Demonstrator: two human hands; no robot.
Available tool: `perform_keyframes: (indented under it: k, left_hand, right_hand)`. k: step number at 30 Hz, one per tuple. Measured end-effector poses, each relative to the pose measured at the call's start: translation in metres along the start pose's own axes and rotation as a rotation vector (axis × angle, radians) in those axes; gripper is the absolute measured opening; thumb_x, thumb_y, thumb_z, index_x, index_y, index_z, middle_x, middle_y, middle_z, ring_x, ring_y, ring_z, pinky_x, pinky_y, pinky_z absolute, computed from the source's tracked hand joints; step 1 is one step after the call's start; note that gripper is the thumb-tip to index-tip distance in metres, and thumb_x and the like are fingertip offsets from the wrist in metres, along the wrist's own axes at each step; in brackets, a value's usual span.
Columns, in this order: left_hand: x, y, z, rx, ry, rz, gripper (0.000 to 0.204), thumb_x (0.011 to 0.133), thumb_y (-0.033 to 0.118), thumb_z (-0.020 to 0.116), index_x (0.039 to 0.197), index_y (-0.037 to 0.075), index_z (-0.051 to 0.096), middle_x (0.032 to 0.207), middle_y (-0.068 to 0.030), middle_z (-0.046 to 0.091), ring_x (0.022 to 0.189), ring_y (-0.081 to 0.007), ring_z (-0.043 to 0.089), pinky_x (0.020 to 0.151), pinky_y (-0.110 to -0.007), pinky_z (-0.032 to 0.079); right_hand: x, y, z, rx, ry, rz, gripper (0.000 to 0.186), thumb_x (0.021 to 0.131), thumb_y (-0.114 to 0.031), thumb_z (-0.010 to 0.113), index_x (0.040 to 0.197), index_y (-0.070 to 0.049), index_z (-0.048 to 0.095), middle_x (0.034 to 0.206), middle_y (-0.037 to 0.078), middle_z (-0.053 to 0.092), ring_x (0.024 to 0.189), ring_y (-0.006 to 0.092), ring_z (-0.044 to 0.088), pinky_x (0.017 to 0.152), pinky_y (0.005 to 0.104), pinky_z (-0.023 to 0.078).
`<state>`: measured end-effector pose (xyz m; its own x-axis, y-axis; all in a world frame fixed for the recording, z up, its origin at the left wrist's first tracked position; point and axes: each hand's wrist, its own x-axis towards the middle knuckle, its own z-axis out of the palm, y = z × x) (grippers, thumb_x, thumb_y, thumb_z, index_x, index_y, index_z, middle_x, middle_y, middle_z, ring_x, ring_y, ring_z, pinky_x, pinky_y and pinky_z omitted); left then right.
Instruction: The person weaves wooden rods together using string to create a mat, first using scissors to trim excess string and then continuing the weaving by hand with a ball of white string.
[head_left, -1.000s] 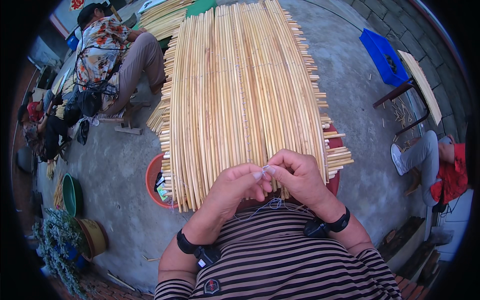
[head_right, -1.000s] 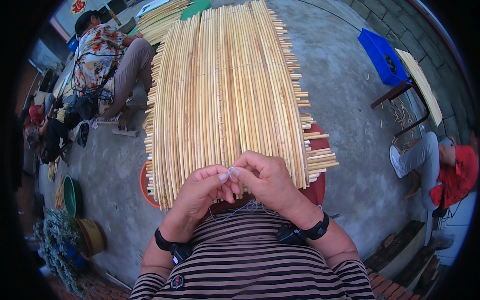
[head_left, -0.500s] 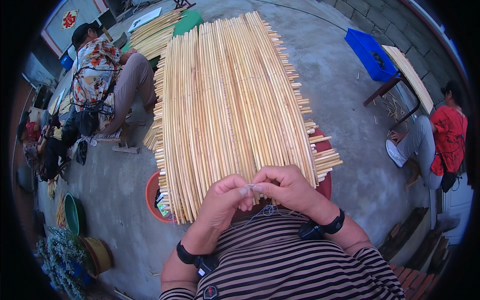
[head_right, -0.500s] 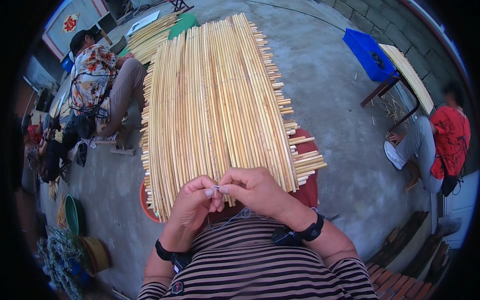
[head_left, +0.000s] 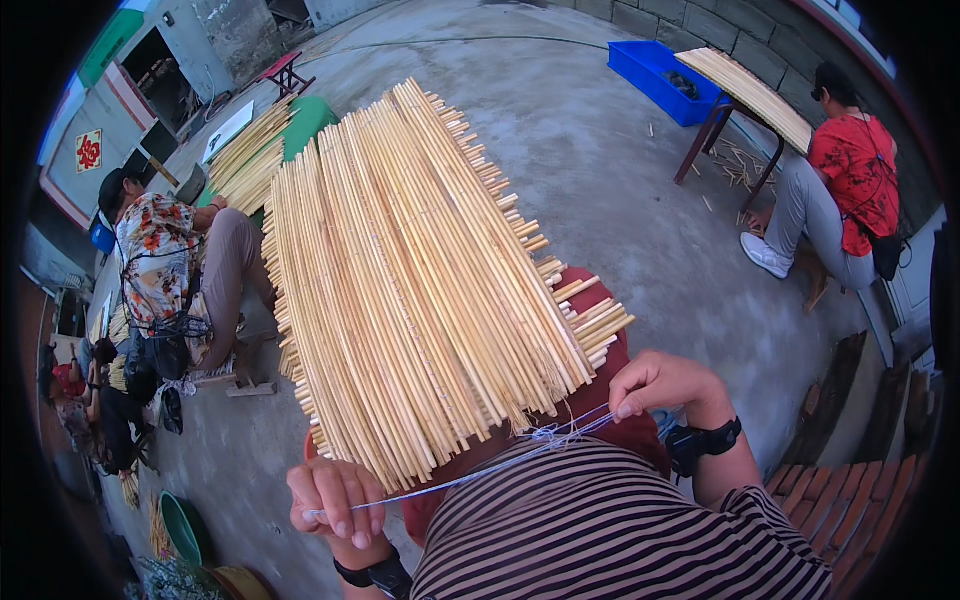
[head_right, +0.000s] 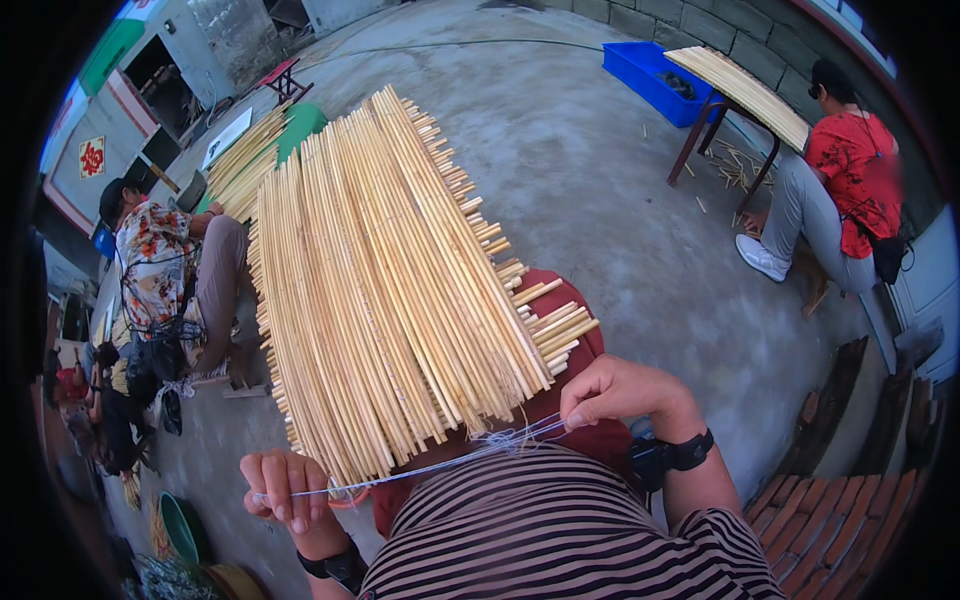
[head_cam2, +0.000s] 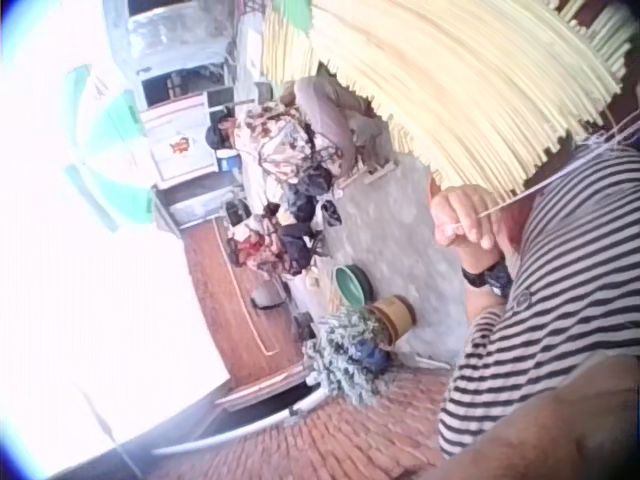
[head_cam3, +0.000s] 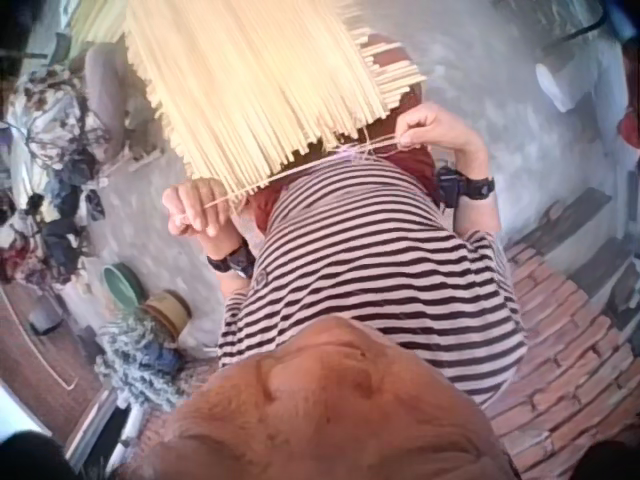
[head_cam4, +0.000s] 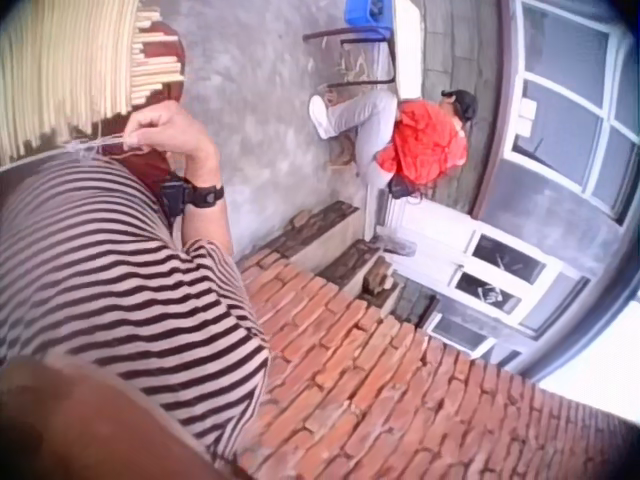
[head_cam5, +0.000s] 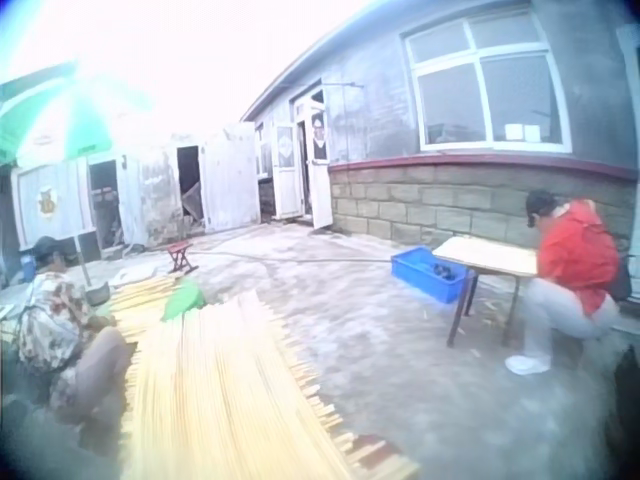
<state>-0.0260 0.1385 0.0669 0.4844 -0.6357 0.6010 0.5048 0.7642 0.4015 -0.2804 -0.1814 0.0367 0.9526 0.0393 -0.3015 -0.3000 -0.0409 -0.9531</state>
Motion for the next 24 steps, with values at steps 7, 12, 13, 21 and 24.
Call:
perform_keyframes:
  k: [7,12,13,21,24]
  left_hand:
    - [0.0,0.056,0.011,0.105,0.243,0.186,0.022,0.083,0.0,0.054,0.071,0.007,0.037,0.064,-0.0045,0.05,0.047,-0.0141,0.053,0.051,-0.029,0.047]
    - [-0.009,0.105,-0.011,0.309,0.353,0.22,0.021,0.082,-0.004,0.056,0.081,0.007,0.038,0.073,-0.0038,0.045,0.059,-0.0117,0.047,0.062,-0.026,0.04]
    - [-0.012,0.11,-0.012,0.324,0.37,0.169,0.02,0.082,-0.002,0.056,0.084,0.006,0.038,0.076,-0.0044,0.044,0.061,-0.0115,0.047,0.064,-0.027,0.041]
    - [-0.044,0.145,-0.032,0.443,0.5,0.148,0.013,0.086,0.0,0.053,0.09,0.004,0.042,0.083,-0.0042,0.043,0.068,-0.0119,0.046,0.074,-0.029,0.044]
    - [-0.052,0.144,-0.037,0.417,0.435,0.051,0.013,0.085,-0.002,0.053,0.09,0.004,0.042,0.085,-0.0032,0.04,0.071,-0.0117,0.045,0.077,-0.03,0.042]
  right_hand:
    - [-0.05,0.02,-0.024,0.009,0.229,0.246,0.015,0.083,-0.019,0.065,0.082,-0.004,0.067,0.067,-0.006,0.057,0.054,0.0023,0.043,0.048,0.0197,0.032]
    - [-0.044,0.046,-0.03,-0.01,0.324,0.31,0.011,0.083,-0.016,0.064,0.081,-0.006,0.067,0.068,-0.006,0.058,0.057,0.002,0.045,0.049,0.0195,0.033]
    - [-0.04,0.047,-0.027,0.013,0.325,0.324,0.011,0.082,-0.016,0.064,0.081,-0.006,0.067,0.068,-0.006,0.058,0.057,0.0028,0.045,0.049,0.0197,0.034]
    - [-0.025,0.057,-0.028,-0.257,0.618,0.216,0.011,0.082,-0.011,0.063,0.082,0.0,0.065,0.07,0.001,0.058,0.067,0.0093,0.052,0.065,0.0244,0.041]
    - [-0.028,0.067,-0.029,-0.212,0.715,0.148,0.01,0.082,-0.01,0.063,0.082,-0.001,0.065,0.071,0.001,0.059,0.062,0.0092,0.052,0.059,0.0238,0.042]
